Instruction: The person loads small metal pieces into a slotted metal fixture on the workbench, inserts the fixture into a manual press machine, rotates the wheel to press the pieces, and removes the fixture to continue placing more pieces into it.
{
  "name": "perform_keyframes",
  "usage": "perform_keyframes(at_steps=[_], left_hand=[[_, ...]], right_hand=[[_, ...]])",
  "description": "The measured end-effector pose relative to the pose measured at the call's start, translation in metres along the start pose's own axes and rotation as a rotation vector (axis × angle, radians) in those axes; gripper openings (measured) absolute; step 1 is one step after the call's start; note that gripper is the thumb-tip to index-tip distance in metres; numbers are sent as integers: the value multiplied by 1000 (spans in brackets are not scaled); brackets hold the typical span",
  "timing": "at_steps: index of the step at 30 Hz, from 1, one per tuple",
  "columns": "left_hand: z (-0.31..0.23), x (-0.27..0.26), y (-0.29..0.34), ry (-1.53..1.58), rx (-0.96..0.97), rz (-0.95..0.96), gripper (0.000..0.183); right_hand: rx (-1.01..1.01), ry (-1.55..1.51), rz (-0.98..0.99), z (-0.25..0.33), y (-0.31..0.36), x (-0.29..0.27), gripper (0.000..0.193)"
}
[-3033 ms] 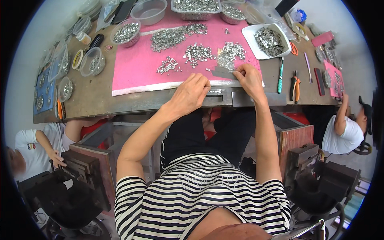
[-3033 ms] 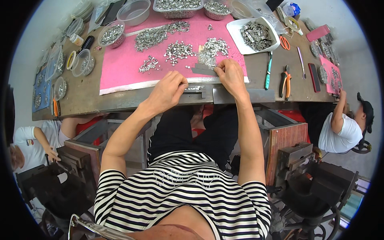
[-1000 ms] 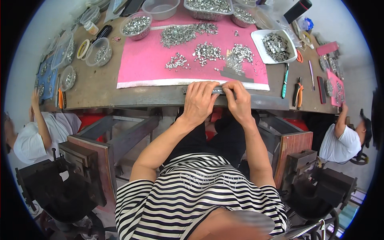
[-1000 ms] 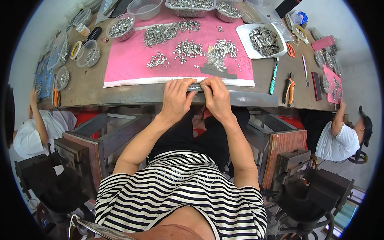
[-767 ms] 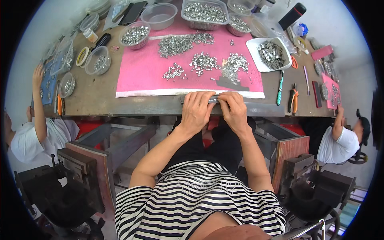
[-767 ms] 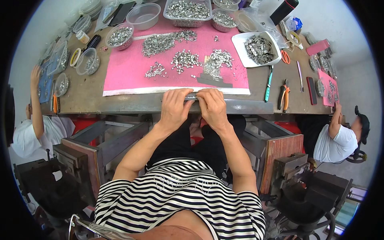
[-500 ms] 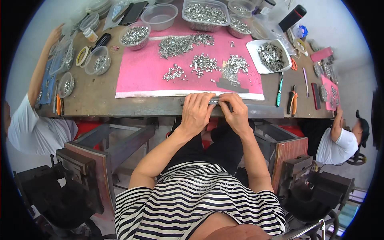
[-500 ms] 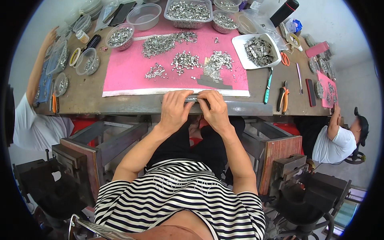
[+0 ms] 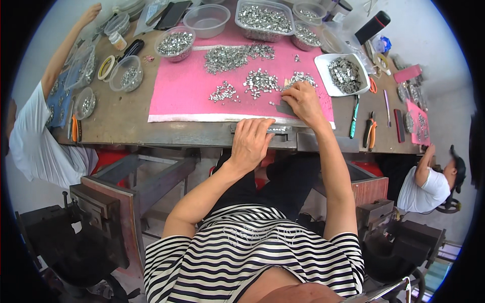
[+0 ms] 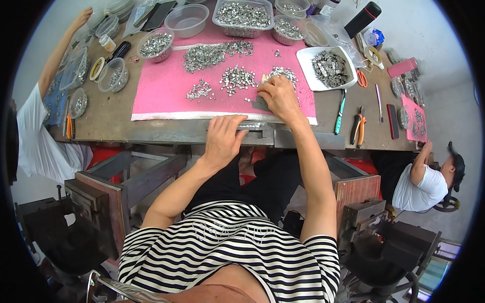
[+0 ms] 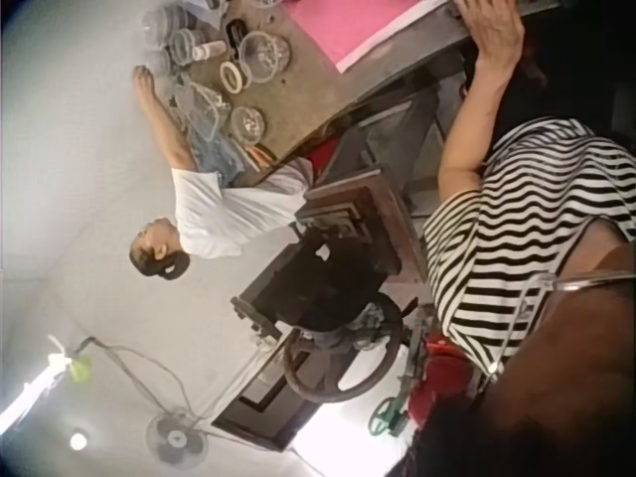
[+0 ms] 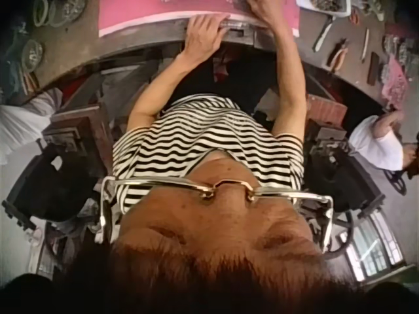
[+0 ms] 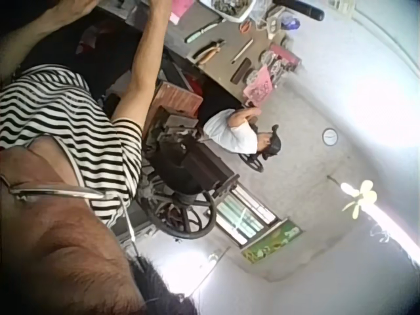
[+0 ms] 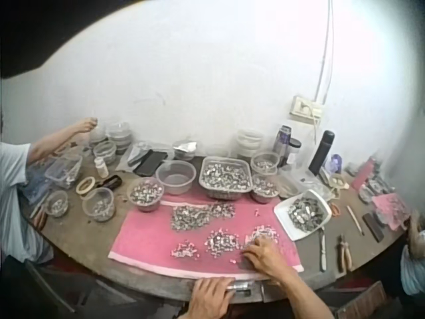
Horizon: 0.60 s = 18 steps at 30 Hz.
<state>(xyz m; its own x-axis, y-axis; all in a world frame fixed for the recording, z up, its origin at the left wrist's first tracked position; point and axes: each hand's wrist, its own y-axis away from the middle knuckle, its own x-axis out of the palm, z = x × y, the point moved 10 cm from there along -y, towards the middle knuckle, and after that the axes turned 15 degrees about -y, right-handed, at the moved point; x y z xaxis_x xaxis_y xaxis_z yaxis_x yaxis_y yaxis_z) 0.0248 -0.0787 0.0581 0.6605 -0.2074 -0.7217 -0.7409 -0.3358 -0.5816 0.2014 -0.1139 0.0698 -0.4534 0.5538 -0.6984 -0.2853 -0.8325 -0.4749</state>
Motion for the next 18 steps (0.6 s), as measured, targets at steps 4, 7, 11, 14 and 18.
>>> perform_keyframes(at_steps=[4, 7, 11, 14, 18], left_hand=[[-1, 0, 1, -11, 3, -2, 43], [0, 1, -1, -6, 5, 3, 43], [1, 1, 0, 3, -5, -8, 43], [3, 2, 1, 0, -2, -12, 44], [0, 2, 0, 1, 10, -11, 41]], right_hand=[[-29, 73, 34, 4, -6, 7, 5], [-57, 109, 26, 4, -5, 11, 7], [-6, -54, -49, 26, 13, 6, 6], [102, -275, -80, 50, 41, 5, 6], [107, -315, -79, 64, 59, 12, 10]])
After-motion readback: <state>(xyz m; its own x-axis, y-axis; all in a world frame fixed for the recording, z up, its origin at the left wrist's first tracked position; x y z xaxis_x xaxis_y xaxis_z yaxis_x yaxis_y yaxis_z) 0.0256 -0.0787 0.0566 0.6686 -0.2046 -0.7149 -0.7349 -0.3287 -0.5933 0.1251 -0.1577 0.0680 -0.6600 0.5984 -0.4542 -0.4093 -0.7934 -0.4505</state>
